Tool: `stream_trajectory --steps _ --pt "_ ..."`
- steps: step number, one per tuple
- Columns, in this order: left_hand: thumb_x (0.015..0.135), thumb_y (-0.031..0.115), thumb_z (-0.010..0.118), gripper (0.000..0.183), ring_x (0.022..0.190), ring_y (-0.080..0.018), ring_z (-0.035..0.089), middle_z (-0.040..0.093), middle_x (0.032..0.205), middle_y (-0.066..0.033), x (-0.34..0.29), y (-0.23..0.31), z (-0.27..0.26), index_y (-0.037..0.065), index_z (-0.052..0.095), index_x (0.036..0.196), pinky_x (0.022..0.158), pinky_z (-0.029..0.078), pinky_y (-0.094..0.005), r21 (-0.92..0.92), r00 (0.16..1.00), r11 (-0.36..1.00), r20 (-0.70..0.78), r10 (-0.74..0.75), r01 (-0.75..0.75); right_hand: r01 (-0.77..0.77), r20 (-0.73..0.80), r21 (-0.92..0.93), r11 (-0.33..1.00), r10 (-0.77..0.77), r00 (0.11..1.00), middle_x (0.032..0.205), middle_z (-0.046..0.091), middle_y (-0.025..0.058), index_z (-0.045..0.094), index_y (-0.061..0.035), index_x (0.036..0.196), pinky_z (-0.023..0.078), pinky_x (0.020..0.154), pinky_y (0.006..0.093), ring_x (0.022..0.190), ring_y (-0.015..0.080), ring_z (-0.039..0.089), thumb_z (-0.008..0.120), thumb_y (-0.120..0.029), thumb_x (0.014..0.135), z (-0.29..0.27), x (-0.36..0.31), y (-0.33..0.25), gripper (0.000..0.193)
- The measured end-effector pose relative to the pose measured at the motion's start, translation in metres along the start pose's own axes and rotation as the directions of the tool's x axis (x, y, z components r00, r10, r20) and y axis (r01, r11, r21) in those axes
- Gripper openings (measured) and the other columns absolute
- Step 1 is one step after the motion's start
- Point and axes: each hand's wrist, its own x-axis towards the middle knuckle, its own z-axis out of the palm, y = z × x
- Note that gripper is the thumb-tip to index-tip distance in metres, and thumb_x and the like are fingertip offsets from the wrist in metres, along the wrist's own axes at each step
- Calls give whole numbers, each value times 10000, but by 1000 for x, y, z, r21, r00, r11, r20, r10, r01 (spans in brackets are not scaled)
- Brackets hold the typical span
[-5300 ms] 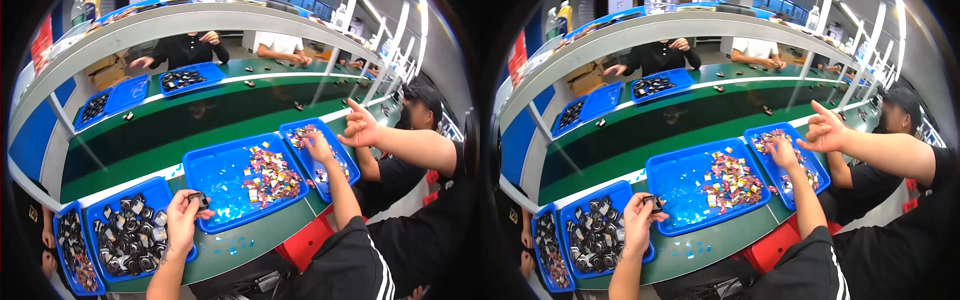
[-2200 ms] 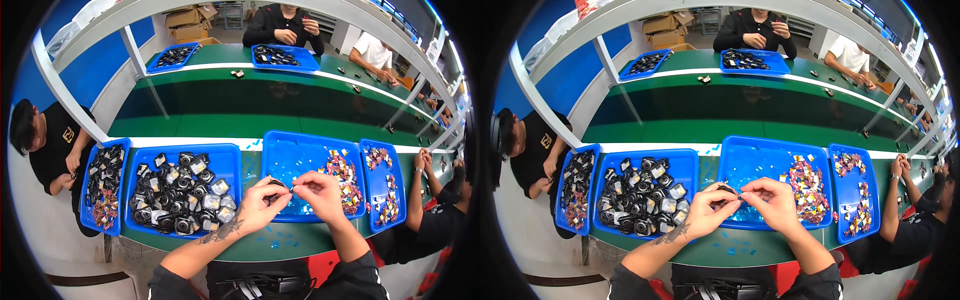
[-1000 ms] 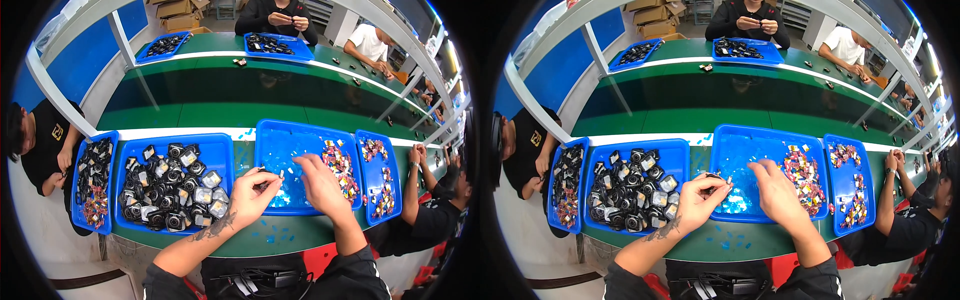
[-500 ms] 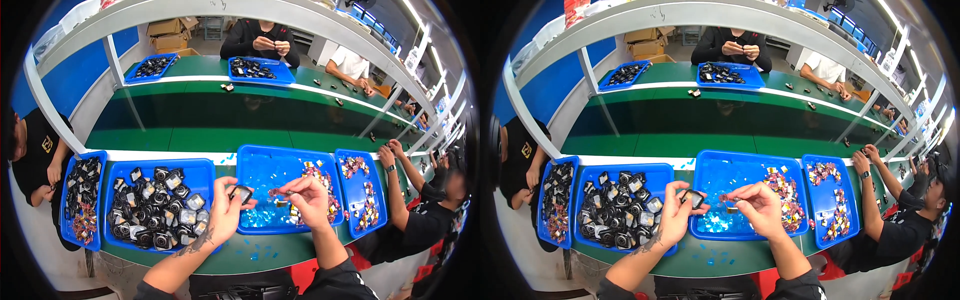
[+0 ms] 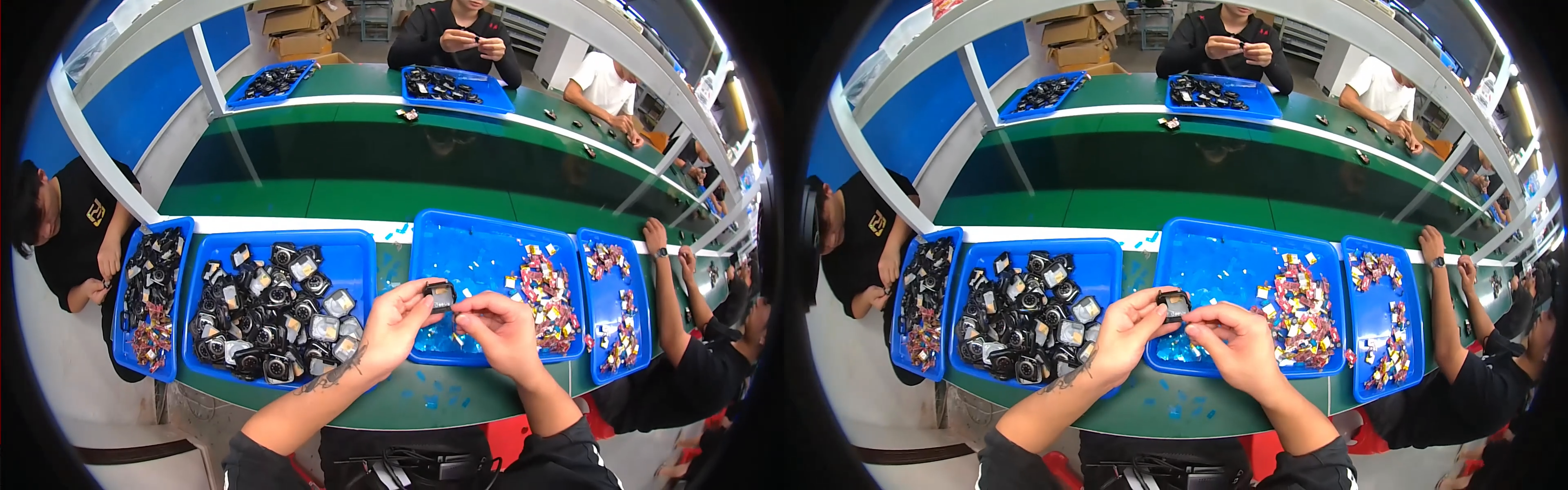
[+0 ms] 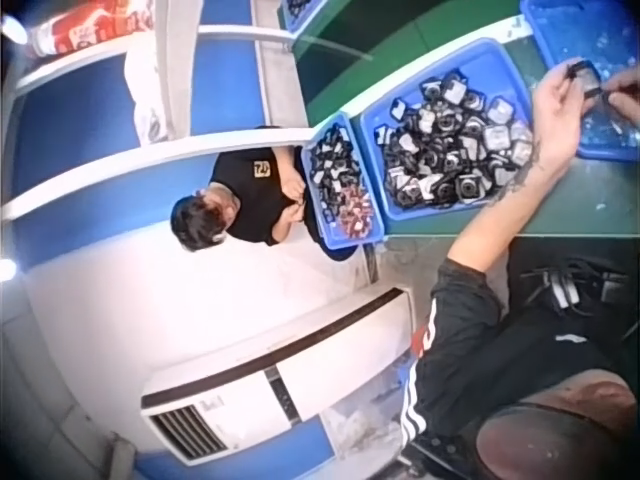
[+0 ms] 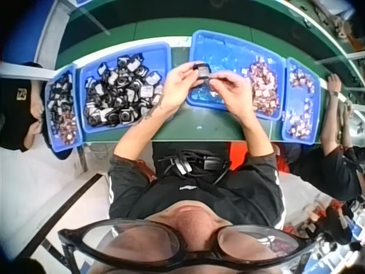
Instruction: Assembling small electronic modules at a production line table.
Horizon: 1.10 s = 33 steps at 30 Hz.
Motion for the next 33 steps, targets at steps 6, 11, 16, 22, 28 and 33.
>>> stream_trajectory --steps 6,11,16,22,28,33 --pt "960 18 515 301 1095 -186 601 603 1191 -115 -1 -7 -2 -54 552 1250 961 513 -320 56 989 989 47 137 -140 275 -27 -369 888 -306 952 878 669 132 687 13 977 567 695 287 782 206 682 681 2 831 9 3 -2 146" --pt "943 16 553 286 985 -143 635 647 1111 -121 -5 -16 -1 -56 592 1217 886 508 -243 104 986 981 -20 165 -162 438 82 -551 710 -476 875 805 665 124 694 -11 927 512 586 321 681 233 647 712 -3 795 9 5 -9 133" --pt "930 23 584 290 991 -136 636 657 1105 -126 -5 -11 1 -63 589 1207 878 522 -262 91 995 992 -29 92 -89 345 -34 -552 759 -433 901 826 666 123 689 -12 948 510 574 303 675 218 646 693 15 807 19 2 -10 144" --pt "931 29 585 312 1034 -156 630 643 1151 -119 -4 -5 2 -63 569 1229 910 529 -288 -2 995 997 49 82 -82 387 -52 -572 723 -503 863 785 661 102 680 -13 933 487 545 299 630 202 624 681 17 810 16 5 -8 127" --pt "948 25 551 361 1078 -153 607 617 1205 -107 -5 -8 1 -55 521 1299 928 509 -276 -2 988 995 118 96 -97 268 -63 -612 744 -383 921 720 645 84 679 -18 862 434 492 304 531 181 545 710 2 772 13 -3 -16 98" --pt "956 22 536 353 1082 -152 602 610 1211 -111 -5 -10 2 -56 519 1300 926 514 -282 24 987 996 142 81 -85 335 -43 -599 728 -447 894 700 633 87 683 -23 865 424 477 312 512 183 534 706 0 772 12 -1 -14 99"
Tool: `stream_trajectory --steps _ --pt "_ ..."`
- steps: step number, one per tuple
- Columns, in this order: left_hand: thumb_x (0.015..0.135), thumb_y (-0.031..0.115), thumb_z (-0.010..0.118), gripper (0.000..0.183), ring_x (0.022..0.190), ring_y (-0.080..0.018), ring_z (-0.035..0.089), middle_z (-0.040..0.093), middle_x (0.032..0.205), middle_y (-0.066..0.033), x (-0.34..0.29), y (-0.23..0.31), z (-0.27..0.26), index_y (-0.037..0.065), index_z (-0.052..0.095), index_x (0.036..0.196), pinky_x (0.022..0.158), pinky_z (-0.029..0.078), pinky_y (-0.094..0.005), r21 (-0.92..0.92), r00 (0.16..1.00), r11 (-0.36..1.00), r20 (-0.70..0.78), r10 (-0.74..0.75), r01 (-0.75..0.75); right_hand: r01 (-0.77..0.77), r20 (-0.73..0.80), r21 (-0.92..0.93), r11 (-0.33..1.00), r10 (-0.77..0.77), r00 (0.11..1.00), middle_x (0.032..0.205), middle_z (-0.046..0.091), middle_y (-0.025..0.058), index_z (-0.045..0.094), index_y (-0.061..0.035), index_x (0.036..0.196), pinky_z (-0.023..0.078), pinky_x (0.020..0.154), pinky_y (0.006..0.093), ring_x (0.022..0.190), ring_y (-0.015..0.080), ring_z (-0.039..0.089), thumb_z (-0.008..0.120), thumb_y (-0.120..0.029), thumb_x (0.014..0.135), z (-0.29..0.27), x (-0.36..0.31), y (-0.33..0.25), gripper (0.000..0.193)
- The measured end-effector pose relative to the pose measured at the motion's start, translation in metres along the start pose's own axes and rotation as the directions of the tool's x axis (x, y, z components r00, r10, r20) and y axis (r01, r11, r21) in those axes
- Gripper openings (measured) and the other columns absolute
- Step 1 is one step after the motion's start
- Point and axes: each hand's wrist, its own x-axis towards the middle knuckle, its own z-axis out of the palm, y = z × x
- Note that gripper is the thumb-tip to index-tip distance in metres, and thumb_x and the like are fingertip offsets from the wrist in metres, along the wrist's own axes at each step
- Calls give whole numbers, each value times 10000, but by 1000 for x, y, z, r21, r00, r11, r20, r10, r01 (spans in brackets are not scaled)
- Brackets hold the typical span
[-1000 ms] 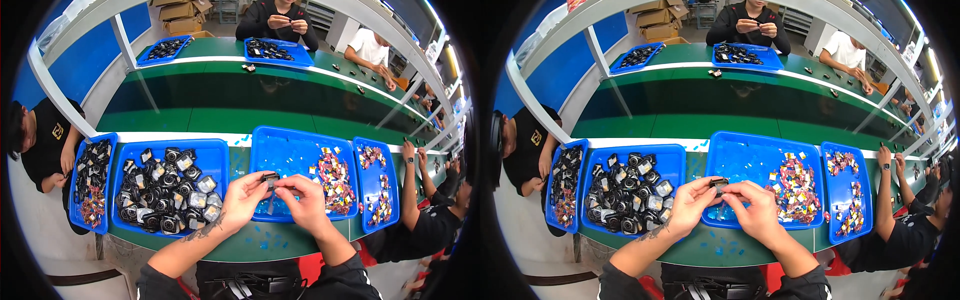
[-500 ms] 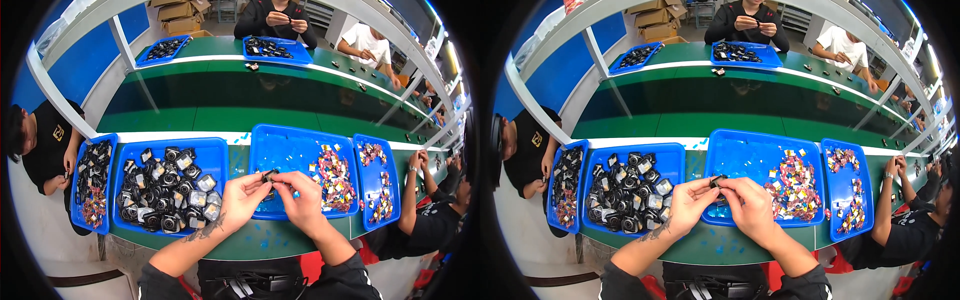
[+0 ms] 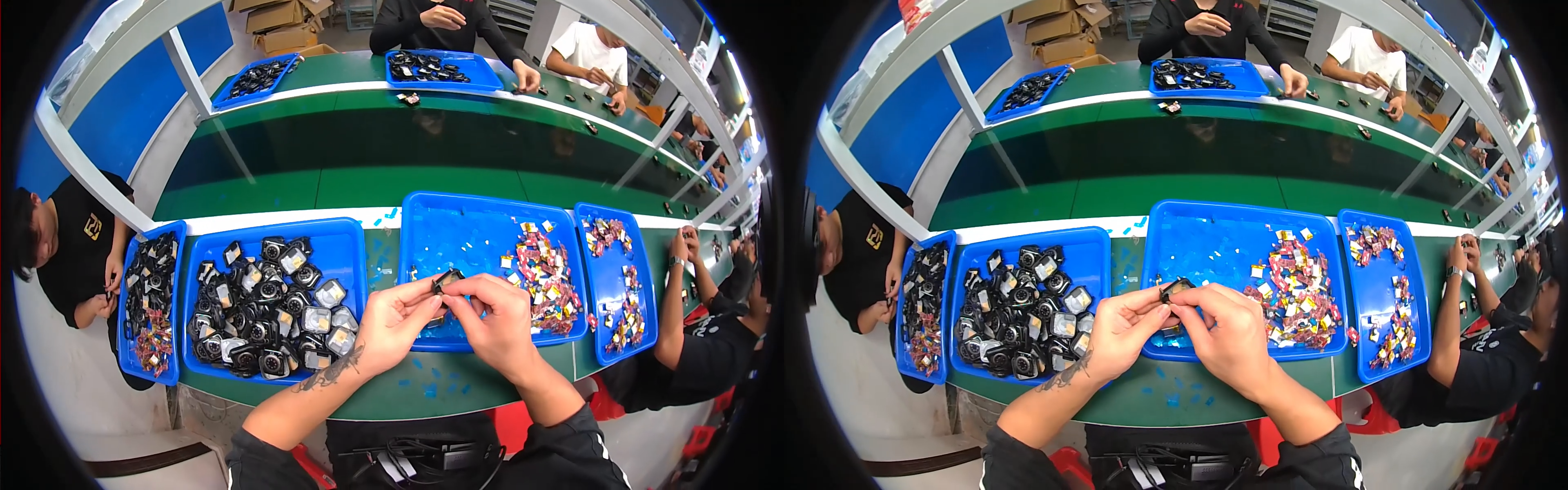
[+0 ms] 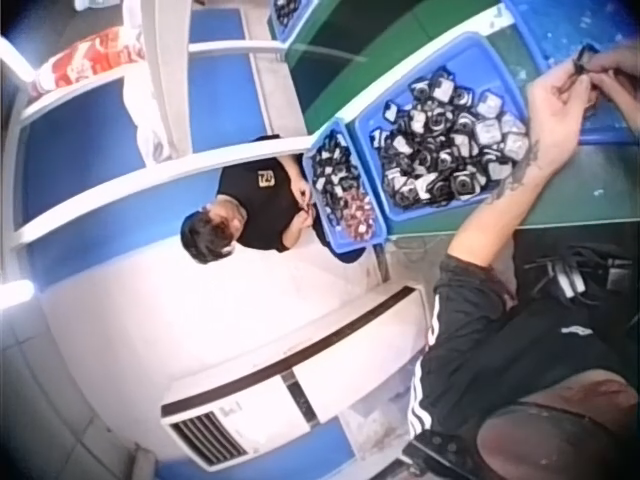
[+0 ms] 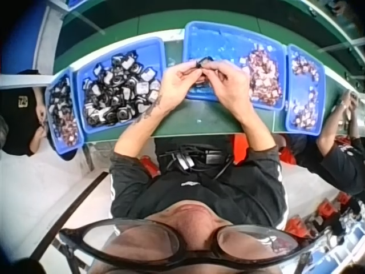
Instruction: Assembling small electronic modules at a production line table.
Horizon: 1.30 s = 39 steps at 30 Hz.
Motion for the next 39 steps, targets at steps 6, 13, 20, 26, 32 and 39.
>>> stream_trajectory --steps 6,13,20,26,32,39 --pt "959 15 525 354 1078 -151 602 610 1211 -105 0 0 1 -57 514 1306 917 519 -281 51 1000 999 10 7 -8 -60 21 37 998 59 998 707 637 87 684 -25 862 438 481 300 528 181 551 700 -5 779 -2 0 1 86" --pt "958 9 525 358 1074 -149 601 608 1225 -121 -2 1 4 -63 511 1308 908 518 -280 41 999 998 21 39 -40 -36 8 91 995 35 999 722 645 79 683 -24 850 458 524 296 565 177 570 705 -13 775 -2 -1 6 79" --pt "959 10 527 363 1074 -150 600 606 1225 -129 -3 -1 2 -74 503 1311 918 510 -276 53 999 998 22 44 -45 -34 16 80 996 32 999 764 674 64 689 -12 819 437 545 253 587 111 541 717 8 755 -2 -1 6 72" --pt "969 18 511 371 1069 -153 599 601 1224 -123 -6 2 3 -75 484 1327 932 499 -277 64 997 997 58 50 -53 -98 22 -16 995 99 995 658 547 51 592 -37 729 423 525 303 558 177 512 773 -68 705 -9 1 5 186" --pt "971 20 507 370 1079 -154 596 599 1227 -124 -4 5 2 -71 483 1329 933 502 -277 104 994 993 106 42 -53 -107 -2 98 989 108 994 786 502 53 453 -56 787 408 583 269 654 127 467 791 -87 704 -9 4 13 349" --pt "954 0 516 441 1055 -176 614 622 1160 -147 1 15 4 -36 397 1377 901 531 -303 15 966 987 -205 161 -161 -366 258 489 792 269 928 994 633 89 555 -6 1083 543 744 265 890 132 637 723 -38 809 -11 -4 15 323"
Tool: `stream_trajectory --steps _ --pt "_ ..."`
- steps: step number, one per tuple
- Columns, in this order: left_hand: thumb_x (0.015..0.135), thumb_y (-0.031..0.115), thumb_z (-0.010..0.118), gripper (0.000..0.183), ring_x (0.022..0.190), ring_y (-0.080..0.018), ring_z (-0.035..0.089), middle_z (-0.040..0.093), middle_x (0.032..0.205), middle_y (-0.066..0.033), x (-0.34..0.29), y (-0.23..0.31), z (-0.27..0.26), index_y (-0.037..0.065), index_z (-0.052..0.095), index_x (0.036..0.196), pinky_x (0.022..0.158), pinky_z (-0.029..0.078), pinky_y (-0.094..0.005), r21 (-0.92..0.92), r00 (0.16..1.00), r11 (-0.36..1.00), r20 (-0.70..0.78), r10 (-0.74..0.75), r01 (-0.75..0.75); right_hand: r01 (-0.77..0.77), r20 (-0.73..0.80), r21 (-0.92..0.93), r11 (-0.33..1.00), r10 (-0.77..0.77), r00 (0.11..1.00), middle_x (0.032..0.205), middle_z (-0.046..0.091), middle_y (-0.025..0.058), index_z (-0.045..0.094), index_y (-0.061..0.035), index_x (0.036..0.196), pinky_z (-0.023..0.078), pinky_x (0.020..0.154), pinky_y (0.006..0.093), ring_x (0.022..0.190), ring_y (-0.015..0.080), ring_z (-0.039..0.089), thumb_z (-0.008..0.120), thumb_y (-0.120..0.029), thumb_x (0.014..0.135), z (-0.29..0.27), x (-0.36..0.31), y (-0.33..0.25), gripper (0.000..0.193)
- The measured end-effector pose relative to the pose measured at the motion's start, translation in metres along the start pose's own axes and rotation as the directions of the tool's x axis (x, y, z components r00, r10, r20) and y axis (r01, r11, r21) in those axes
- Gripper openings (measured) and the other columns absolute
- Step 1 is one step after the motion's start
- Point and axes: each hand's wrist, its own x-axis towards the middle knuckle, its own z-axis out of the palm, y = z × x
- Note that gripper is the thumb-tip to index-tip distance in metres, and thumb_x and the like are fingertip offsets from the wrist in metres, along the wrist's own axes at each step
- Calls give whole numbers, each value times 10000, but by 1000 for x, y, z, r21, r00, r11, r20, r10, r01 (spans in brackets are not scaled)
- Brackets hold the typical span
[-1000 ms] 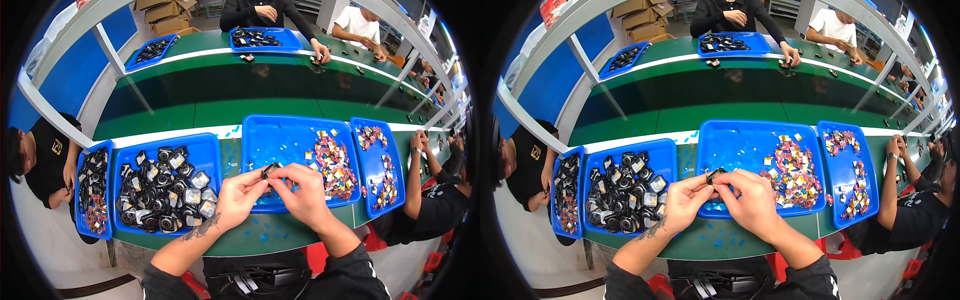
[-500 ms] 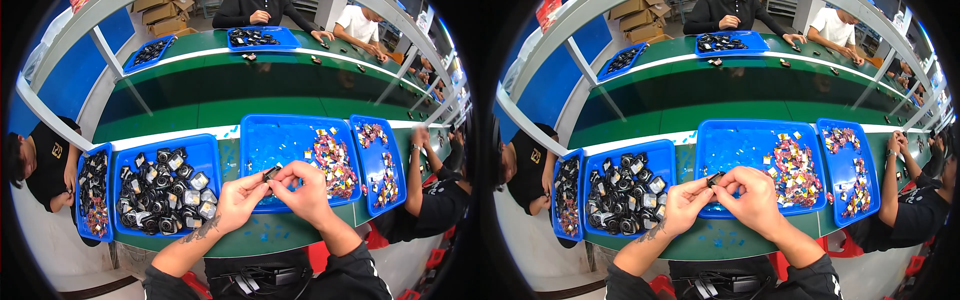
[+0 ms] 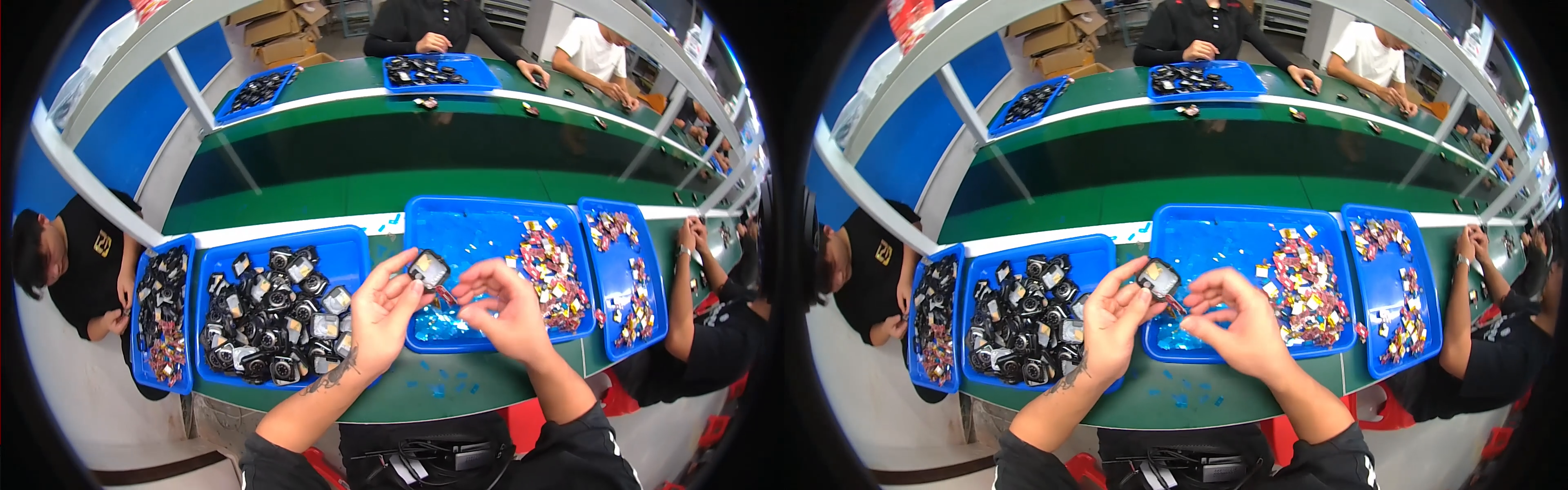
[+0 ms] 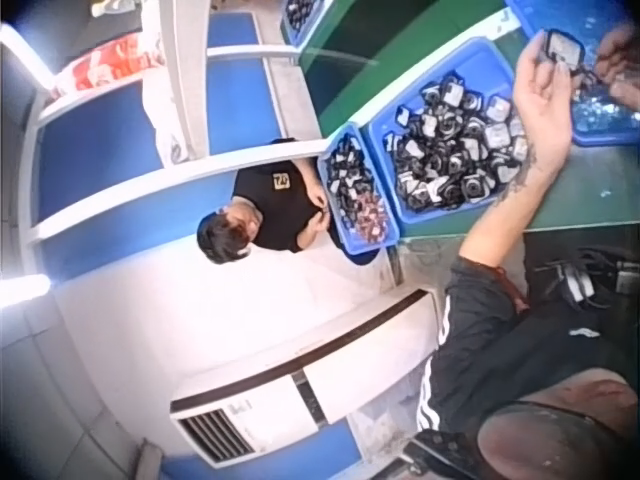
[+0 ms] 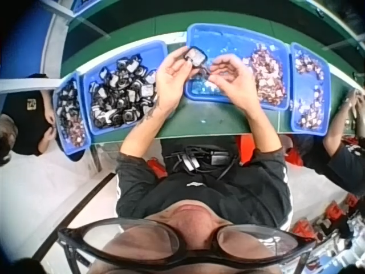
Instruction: Assembling small electronic modules at a production line table.
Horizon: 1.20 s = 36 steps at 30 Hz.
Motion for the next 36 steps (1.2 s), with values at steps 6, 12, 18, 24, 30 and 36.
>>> stream_trajectory --steps 6,12,18,24,30,36 --pt "924 -15 535 371 1059 -216 622 617 1167 -163 -1 7 -6 25 527 1293 882 531 -307 292 954 916 199 223 -275 -94 -73 180 979 109 991 867 669 99 599 43 1005 563 728 253 764 137 666 670 41 839 5 -5 -4 180" --pt "781 -58 691 294 911 -256 678 651 1059 -153 -4 9 1 8 697 1068 756 559 -316 631 832 550 335 443 -547 -49 1 256 966 50 999 910 680 117 610 48 987 554 740 238 810 147 676 645 23 875 0 -7 -1 120" --pt "782 -32 705 229 822 -229 674 673 922 -125 -6 7 1 14 715 1006 691 547 -299 656 887 597 319 335 -462 -22 7 216 976 21 1000 917 587 20 574 6 956 513 681 219 854 91 589 600 -52 924 -5 -5 -3 71" --pt "906 43 640 176 906 -131 651 686 971 -97 -7 -14 -4 -76 673 1031 799 540 -242 75 980 986 116 -160 152 53 -102 153 987 -38 994 946 590 37 566 -1 974 499 657 205 861 78 582 662 2 864 11 -10 0 145" --pt "915 7 609 217 946 -135 645 675 1020 -108 -7 -7 5 -86 633 1110 845 523 -240 34 993 999 112 -37 34 93 -189 -15 996 -94 977 865 612 35 555 0 1013 473 632 183 764 64 588 696 29 827 15 -7 6 235" --pt "910 -27 594 261 1001 -186 645 657 1106 -158 -8 -16 0 -105 597 1159 892 534 -281 29 991 998 120 -64 61 206 -237 -148 967 -237 942 839 607 31 516 -16 1055 411 564 171 664 33 523 705 30 817 19 -6 15 308"
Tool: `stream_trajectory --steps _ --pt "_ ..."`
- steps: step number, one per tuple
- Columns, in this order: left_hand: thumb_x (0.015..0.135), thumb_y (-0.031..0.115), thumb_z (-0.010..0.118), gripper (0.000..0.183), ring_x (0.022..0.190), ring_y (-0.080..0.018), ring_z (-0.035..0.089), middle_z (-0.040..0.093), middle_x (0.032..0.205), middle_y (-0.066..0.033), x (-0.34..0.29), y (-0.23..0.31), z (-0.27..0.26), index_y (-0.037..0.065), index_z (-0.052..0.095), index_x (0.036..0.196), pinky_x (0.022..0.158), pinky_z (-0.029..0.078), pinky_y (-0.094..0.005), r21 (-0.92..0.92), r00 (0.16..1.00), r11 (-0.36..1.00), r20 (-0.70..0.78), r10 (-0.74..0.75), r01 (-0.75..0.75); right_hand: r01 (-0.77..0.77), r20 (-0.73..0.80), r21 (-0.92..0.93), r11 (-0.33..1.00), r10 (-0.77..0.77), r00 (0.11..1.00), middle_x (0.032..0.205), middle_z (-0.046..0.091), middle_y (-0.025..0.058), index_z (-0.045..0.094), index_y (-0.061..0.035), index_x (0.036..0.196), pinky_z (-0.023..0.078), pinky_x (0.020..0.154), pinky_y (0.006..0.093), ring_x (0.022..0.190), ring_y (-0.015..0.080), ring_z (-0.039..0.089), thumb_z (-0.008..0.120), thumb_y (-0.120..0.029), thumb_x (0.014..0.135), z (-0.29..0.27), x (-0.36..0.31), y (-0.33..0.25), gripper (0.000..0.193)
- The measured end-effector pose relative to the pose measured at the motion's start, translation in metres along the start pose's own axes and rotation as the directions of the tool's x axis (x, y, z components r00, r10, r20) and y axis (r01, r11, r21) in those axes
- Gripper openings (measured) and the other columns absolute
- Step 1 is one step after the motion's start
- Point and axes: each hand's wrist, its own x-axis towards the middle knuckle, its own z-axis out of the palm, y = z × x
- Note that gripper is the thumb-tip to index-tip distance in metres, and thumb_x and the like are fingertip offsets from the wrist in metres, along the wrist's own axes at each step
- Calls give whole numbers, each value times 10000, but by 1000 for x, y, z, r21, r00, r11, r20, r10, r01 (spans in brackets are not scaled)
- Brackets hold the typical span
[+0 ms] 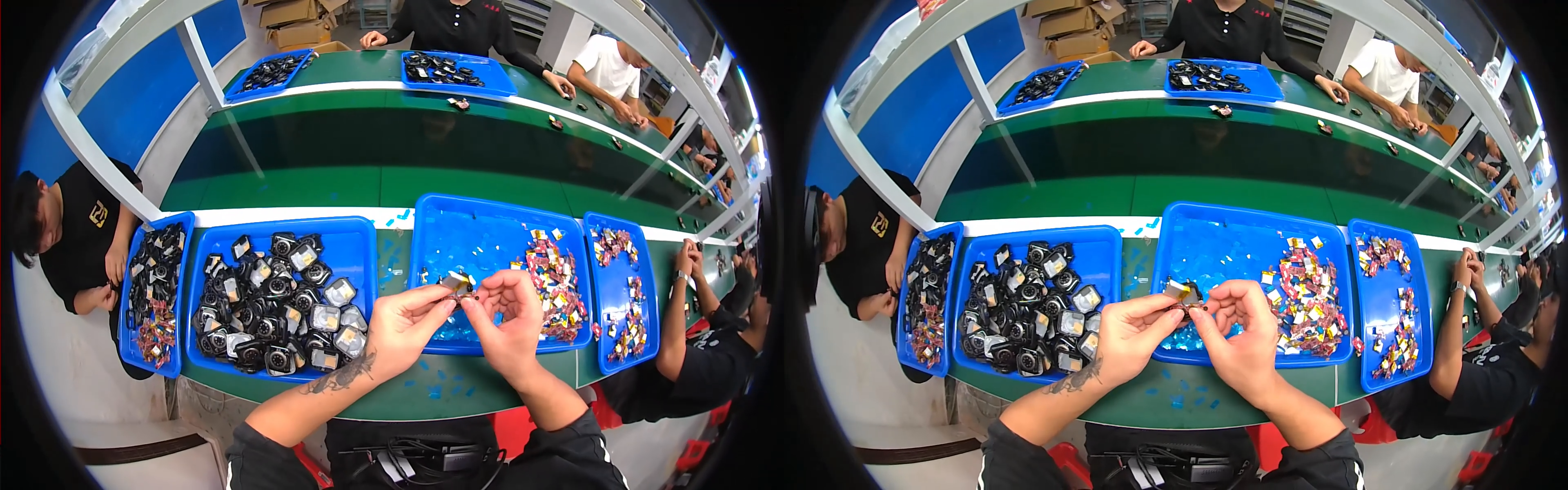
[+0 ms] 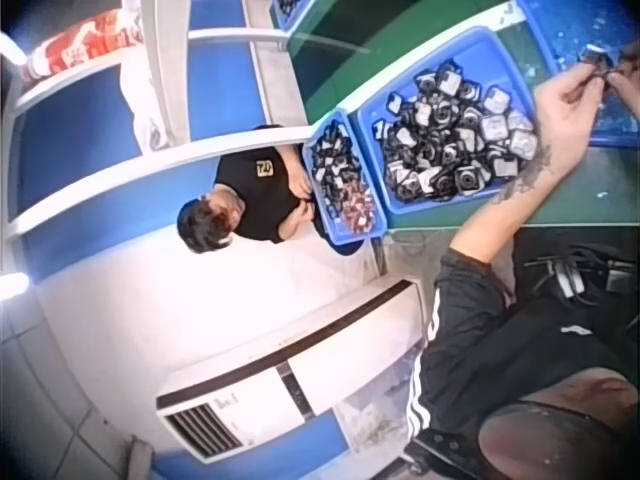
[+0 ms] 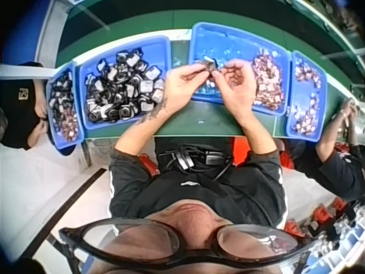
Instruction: Assembling small electronic modules at a production line table.
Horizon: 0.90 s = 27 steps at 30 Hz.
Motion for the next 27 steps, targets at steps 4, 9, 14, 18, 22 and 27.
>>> stream_trajectory --steps 4,9,14,18,22,27 --pt "922 -18 582 283 990 -129 629 657 1113 -116 -1 4 1 -69 596 1200 880 511 -247 -21 999 999 -8 46 -47 -58 61 -17 998 59 996 821 611 32 496 -16 1077 380 545 169 622 23 485 708 41 802 -2 4 -5 352" --pt "916 -24 586 356 1013 -130 624 647 1147 -119 -1 4 2 -37 562 1271 899 508 -258 -1 1000 1000 6 22 -22 -158 111 -3 987 158 981 806 624 28 479 -26 1110 349 526 166 581 11 446 707 41 796 -11 9 -13 394" --pt "914 -28 584 399 1034 -133 619 645 1155 -123 -1 6 4 -5 541 1310 912 505 -265 69 997 995 34 64 -66 -215 141 28 976 209 968 798 629 26 470 -37 1131 328 503 169 549 -2 415 709 38 793 -17 8 -14 420" --pt "913 -31 582 392 1030 -134 621 646 1156 -123 0 6 6 -4 549 1303 908 507 -262 61 996 995 52 71 -74 -271 190 -13 963 268 944 795 630 16 470 -50 1145 320 494 170 536 -7 405 718 21 792 -20 11 -16 437" --pt "911 -39 575 369 1010 -136 631 645 1165 -126 -1 6 5 -1 573 1278 888 514 -255 114 999 992 15 47 -48 -215 237 -198 956 259 936 785 583 -1 478 -54 1168 354 528 186 609 15 441 725 -11 794 -20 15 -14 451" --pt "893 -63 574 445 1038 -166 628 630 1177 -151 -2 4 1 1 517 1330 900 518 -279 51 998 998 -43 46 -44 -166 205 -77 983 179 962 933 565 39 474 -47 1218 463 626 215 767 70 537 709 -19 807 -5 8 -1 474"
